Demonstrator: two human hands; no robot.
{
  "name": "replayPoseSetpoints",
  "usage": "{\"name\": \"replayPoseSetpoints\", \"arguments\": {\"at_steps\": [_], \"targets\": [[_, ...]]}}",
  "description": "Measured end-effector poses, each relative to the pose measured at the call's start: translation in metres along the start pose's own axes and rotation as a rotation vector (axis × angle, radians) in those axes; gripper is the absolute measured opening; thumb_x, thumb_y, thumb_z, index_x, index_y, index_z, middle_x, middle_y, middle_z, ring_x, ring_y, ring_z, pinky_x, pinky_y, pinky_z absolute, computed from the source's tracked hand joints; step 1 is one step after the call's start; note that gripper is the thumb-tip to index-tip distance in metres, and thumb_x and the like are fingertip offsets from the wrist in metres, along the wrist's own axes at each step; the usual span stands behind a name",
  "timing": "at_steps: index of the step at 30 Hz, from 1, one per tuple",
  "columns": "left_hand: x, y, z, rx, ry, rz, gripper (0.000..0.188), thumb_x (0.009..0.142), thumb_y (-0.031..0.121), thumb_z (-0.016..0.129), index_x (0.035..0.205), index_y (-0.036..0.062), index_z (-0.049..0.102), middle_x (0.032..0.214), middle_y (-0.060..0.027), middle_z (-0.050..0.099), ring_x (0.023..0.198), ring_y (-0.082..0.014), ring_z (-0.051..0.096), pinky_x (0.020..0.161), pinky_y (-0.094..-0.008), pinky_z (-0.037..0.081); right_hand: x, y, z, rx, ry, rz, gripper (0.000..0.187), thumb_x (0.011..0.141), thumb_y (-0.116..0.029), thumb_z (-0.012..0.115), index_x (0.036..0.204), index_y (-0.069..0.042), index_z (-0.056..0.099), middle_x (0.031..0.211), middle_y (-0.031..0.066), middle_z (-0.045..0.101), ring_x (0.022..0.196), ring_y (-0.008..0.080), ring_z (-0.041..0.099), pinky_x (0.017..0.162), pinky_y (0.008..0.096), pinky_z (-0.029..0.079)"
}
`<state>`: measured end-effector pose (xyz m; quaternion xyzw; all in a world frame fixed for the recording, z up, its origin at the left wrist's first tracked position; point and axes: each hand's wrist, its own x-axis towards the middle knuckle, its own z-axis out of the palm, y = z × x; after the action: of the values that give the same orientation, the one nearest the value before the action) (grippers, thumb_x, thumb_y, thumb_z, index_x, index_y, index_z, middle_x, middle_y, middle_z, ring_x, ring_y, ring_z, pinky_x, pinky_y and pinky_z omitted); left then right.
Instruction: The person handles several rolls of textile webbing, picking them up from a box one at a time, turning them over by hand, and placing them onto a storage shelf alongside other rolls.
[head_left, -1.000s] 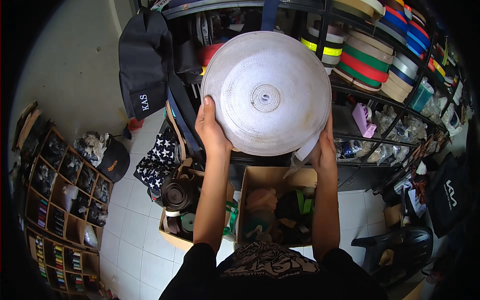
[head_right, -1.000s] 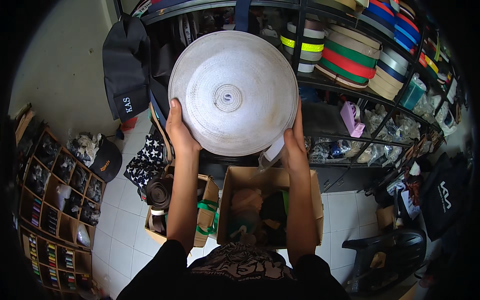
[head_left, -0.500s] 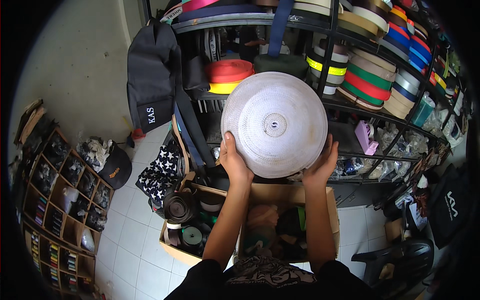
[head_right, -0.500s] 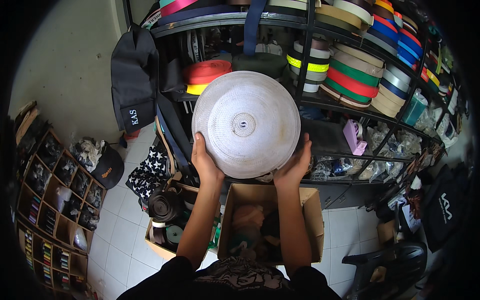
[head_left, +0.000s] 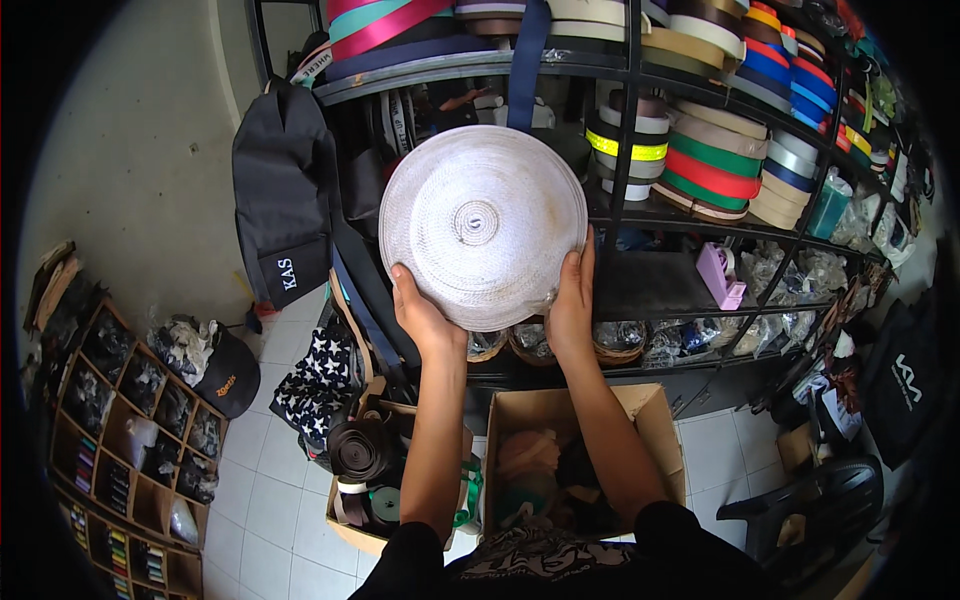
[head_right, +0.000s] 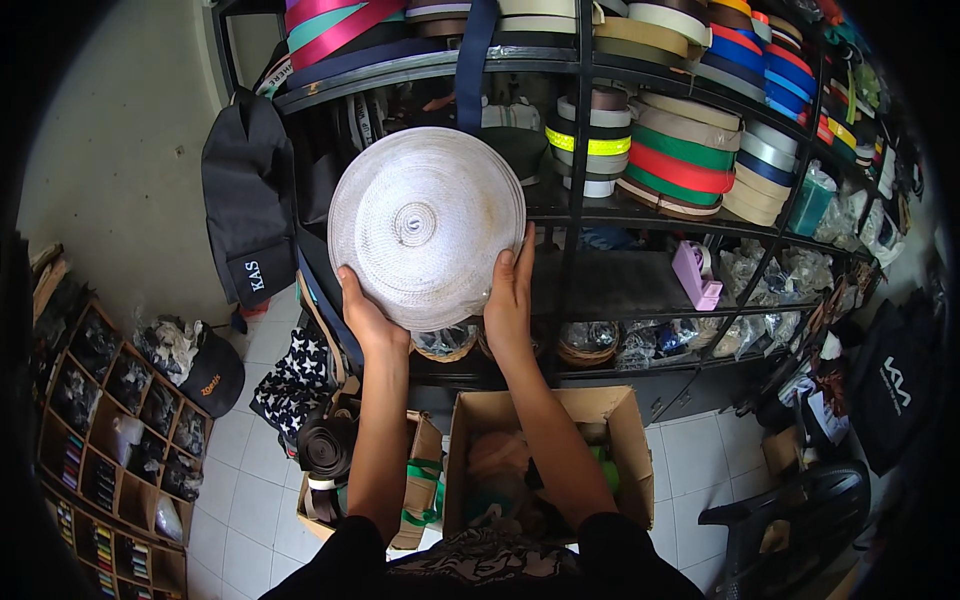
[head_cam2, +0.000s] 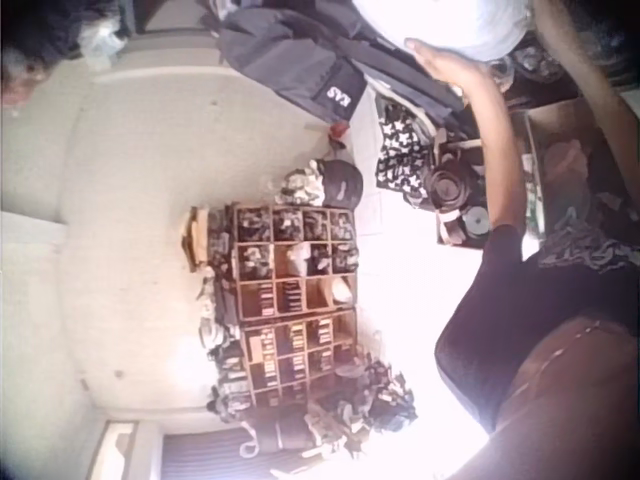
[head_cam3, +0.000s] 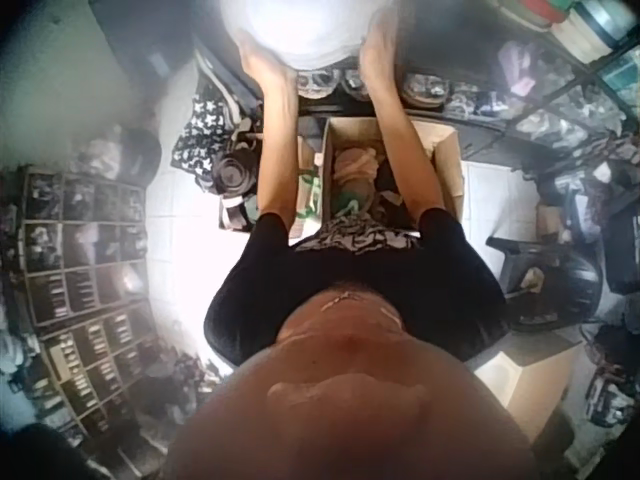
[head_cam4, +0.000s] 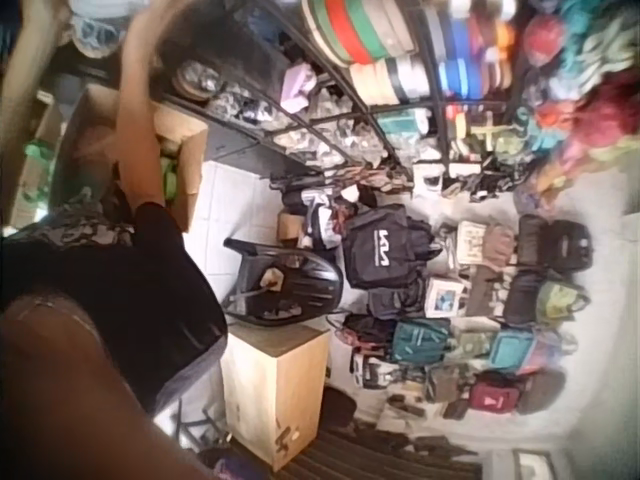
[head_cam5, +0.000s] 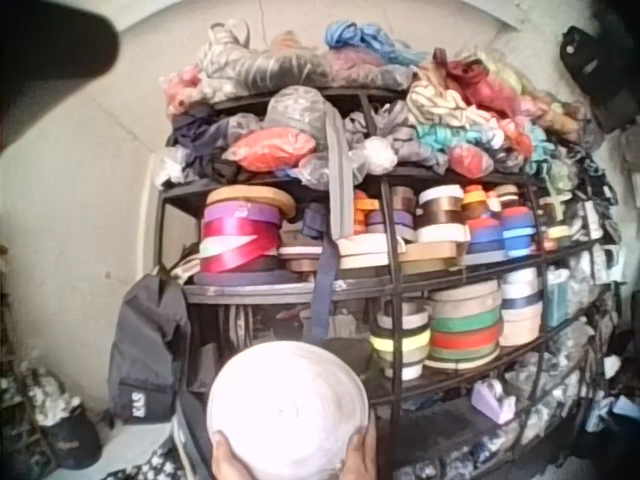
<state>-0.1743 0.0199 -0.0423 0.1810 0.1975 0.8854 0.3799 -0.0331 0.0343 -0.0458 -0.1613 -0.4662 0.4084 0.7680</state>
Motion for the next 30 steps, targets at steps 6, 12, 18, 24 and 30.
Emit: {"name": "replayPoseSetpoints", "arguments": {"at_steps": [6, 12, 18, 24, 30], "targets": [[0.010, 0.004, 0.010, 0.111, -0.030, 0.030, 0.049, 0.097, 0.035, 0.047, 0.125, -0.0042, 0.041, 0.124, -0.0162, 0.051, 0.112, -0.0258, 0.051, 0.096, -0.0382, 0.042, 0.024, 0.014, -0.007, -0.053, -0.090, 0.148, 0.059, 0.099, -0.020, 0.041, 0.146, -0.001, 0.011, 0.146, 0.0178, 0.028, 0.133, 0.0242, 0.030, 0.109, 0.0319, 0.023], [0.036, 0.003, 0.038, 0.114, -0.235, -0.094, 0.038, 0.097, 0.025, 0.040, 0.123, -0.0030, 0.046, 0.126, -0.0129, 0.050, 0.117, -0.0216, 0.048, 0.102, -0.0349, 0.034, 0.080, -0.006, -0.003, -0.021, -0.050, 0.226, 0.051, 0.097, -0.013, 0.042, 0.143, -0.004, 0.021, 0.136, 0.0129, 0.042, 0.122, 0.0220, 0.045, 0.099, 0.0346, 0.040], [0.052, 0.004, 0.087, 0.094, -0.430, -0.189, 0.035, 0.097, 0.022, 0.040, 0.119, -0.0048, 0.047, 0.121, -0.0145, 0.054, 0.110, -0.0249, 0.056, 0.091, -0.0403, 0.049, 0.136, -0.030, 0.003, -0.001, -0.005, 0.322, 0.037, 0.096, -0.012, 0.040, 0.132, -0.001, 0.036, 0.126, 0.0132, 0.050, 0.110, 0.0239, 0.055, 0.092, 0.0383, 0.048], [0.105, -0.004, 0.112, 0.114, -0.567, -0.312, 0.036, 0.094, 0.019, 0.042, 0.117, -0.0093, 0.042, 0.117, -0.0235, 0.052, 0.106, -0.0350, 0.058, 0.090, -0.0466, 0.052, 0.187, -0.036, 0.019, -0.190, 0.004, 0.486, 0.036, 0.091, -0.005, 0.030, 0.124, 0.002, 0.045, 0.119, 0.0163, 0.054, 0.103, 0.0272, 0.060, 0.084, 0.0447, 0.053], [0.138, -0.028, 0.123, 0.161, -0.690, -0.401, 0.035, 0.094, 0.017, 0.041, 0.118, -0.0084, 0.041, 0.119, -0.0233, 0.051, 0.111, -0.0341, 0.055, 0.097, -0.0446, 0.048, 0.221, -0.021, 0.003, -0.270, -0.045, 0.479, 0.037, 0.091, -0.004, 0.028, 0.119, -0.002, 0.053, 0.112, 0.0131, 0.061, 0.098, 0.0234, 0.062, 0.080, 0.0374, 0.055]]}}
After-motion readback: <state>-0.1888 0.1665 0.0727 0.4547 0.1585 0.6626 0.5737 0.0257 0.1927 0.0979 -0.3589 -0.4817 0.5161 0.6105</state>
